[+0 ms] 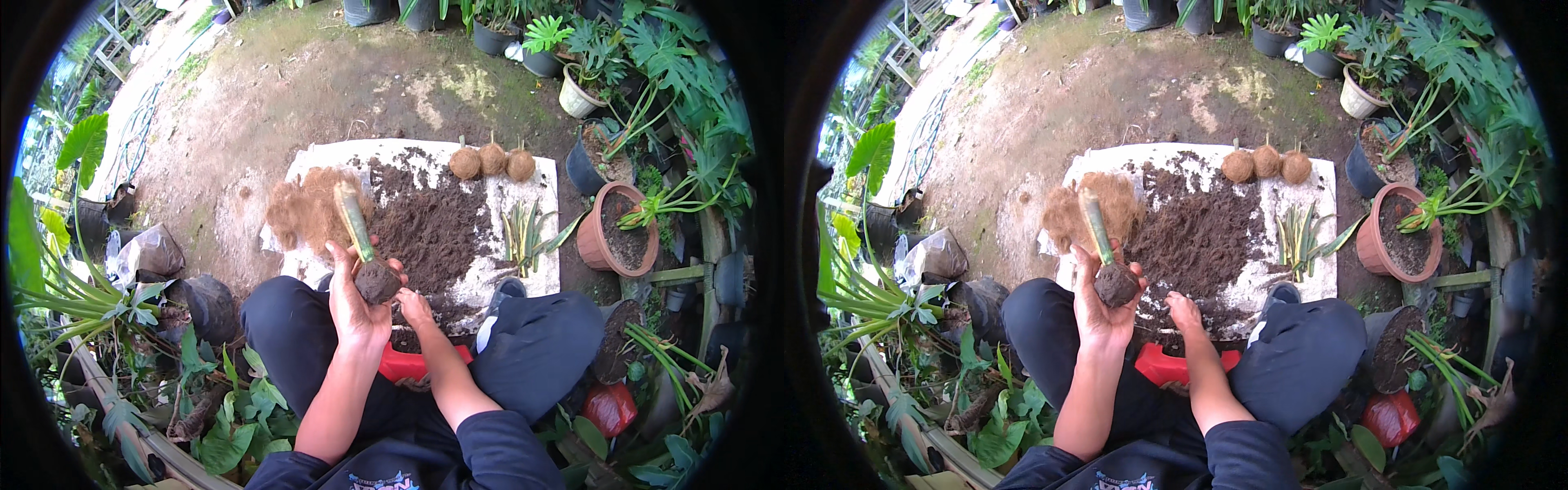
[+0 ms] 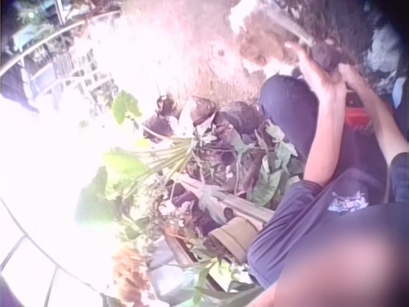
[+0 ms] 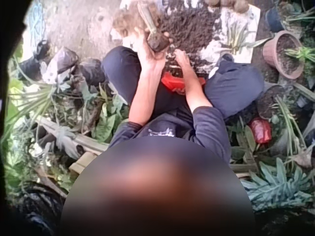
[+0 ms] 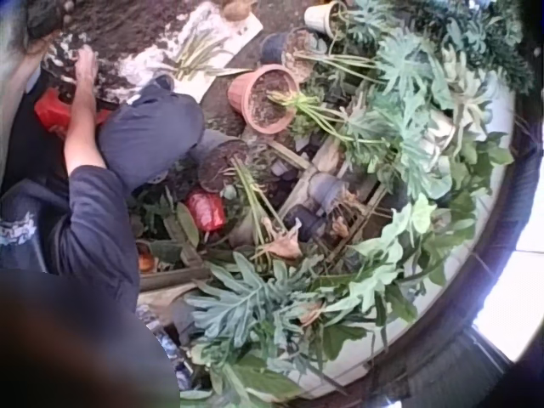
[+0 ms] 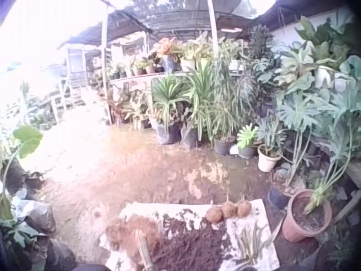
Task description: The person sits cross-legged and repeatedly wraps small plant cuttings with soil and fibrous material by hand. The person forms compact soil balls around each cutting and places them on a white sheet.
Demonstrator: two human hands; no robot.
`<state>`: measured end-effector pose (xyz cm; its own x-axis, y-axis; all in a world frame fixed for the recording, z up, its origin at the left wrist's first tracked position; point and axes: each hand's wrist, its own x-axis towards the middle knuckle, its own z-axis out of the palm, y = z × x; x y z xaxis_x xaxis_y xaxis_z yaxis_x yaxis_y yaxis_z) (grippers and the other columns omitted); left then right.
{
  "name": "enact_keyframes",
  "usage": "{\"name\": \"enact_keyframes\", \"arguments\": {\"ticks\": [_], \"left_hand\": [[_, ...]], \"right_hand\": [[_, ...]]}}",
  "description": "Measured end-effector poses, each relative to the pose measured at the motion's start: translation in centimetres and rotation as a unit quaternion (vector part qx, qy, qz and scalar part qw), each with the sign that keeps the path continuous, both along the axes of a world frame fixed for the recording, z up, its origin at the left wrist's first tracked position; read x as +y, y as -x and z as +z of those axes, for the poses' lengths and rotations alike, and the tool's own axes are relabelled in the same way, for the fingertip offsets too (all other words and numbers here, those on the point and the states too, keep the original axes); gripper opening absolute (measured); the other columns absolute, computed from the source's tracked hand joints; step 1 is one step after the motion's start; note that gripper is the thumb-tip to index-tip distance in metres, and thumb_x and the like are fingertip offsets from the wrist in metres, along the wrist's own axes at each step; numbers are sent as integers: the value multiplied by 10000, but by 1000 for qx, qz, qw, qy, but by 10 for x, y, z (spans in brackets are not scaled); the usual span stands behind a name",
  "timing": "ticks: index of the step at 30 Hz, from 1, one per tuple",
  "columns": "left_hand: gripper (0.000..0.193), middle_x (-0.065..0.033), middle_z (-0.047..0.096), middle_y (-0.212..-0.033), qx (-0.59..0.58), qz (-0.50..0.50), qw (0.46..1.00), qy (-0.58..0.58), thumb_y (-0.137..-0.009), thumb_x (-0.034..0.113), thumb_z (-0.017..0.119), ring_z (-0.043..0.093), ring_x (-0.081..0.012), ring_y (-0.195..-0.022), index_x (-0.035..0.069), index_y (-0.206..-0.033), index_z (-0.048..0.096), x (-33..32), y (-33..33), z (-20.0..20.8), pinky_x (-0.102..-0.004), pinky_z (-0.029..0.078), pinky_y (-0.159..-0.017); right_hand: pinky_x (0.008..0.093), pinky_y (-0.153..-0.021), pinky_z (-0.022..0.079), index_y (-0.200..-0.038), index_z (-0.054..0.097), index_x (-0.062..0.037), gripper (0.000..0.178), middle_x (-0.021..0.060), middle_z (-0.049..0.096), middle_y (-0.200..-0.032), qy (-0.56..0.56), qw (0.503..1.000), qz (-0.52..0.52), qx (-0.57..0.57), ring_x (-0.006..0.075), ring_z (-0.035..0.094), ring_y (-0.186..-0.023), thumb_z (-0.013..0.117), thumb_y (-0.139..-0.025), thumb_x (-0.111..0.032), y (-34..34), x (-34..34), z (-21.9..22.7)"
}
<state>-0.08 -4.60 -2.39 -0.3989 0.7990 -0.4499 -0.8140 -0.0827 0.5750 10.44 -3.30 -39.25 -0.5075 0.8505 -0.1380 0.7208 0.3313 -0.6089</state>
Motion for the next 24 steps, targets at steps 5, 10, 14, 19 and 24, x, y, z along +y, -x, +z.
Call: {"name": "enact_keyframes", "arguments": {"ticks": [5, 10, 14, 19, 24], "left_hand": [[593, -151, 629, -814, -47, -21, 997, -57, -988, 573, 389, 674, -289, -920, 6, -1042, 552, 0, -5, -2, -480, 594, -807], [503, -119, 626, -742, -71, -65, 995, -25, -952, 532, 520, 660, -263, -791, 34, -1008, 569, 11, -7, -16, -423, 576, -727], [570, -88, 624, -670, -76, -74, 993, -46, -943, 578, 514, 625, -201, -583, 16, -973, 609, 15, -5, -25, -323, 539, -578], [734, -126, 649, -753, -8, -41, 999, -22, -958, 633, 401, 660, -216, -662, -66, -1032, 612, 16, -4, -26, -360, 572, -642], [691, -146, 661, -868, -89, -82, 992, -23, -1001, 570, 354, 677, -258, -795, -75, -1107, 578, 21, -6, -26, -392, 587, -741]], "right_hand": [[292, -697, 537, -1018, 729, -84, 167, 43, 724, -933, 306, 821, -381, 296, 160, 694, -814, 709, -855, -111, 29, 14, 27], [200, -604, 503, -1095, 632, -98, 278, 3, 653, -930, 481, 545, -356, 587, 123, 649, -815, 687, -908, -297, 35, 53, 79], [254, -592, 505, -964, 596, -149, 324, -6, 619, -811, 492, 527, -310, 620, 145, 638, -722, 639, -910, -465, 31, 74, 154], [232, -414, 388, -844, 521, -124, 401, 5, 537, -665, 428, 557, -289, 650, 122, 521, -501, 626, -907, -506, 18, 103, 263], [236, -386, 229, -671, 404, -172, 460, -26, 417, -599, 407, 577, -271, 654, 86, 343, -416, 610, -931, -490, -7, 108, 368]]}}
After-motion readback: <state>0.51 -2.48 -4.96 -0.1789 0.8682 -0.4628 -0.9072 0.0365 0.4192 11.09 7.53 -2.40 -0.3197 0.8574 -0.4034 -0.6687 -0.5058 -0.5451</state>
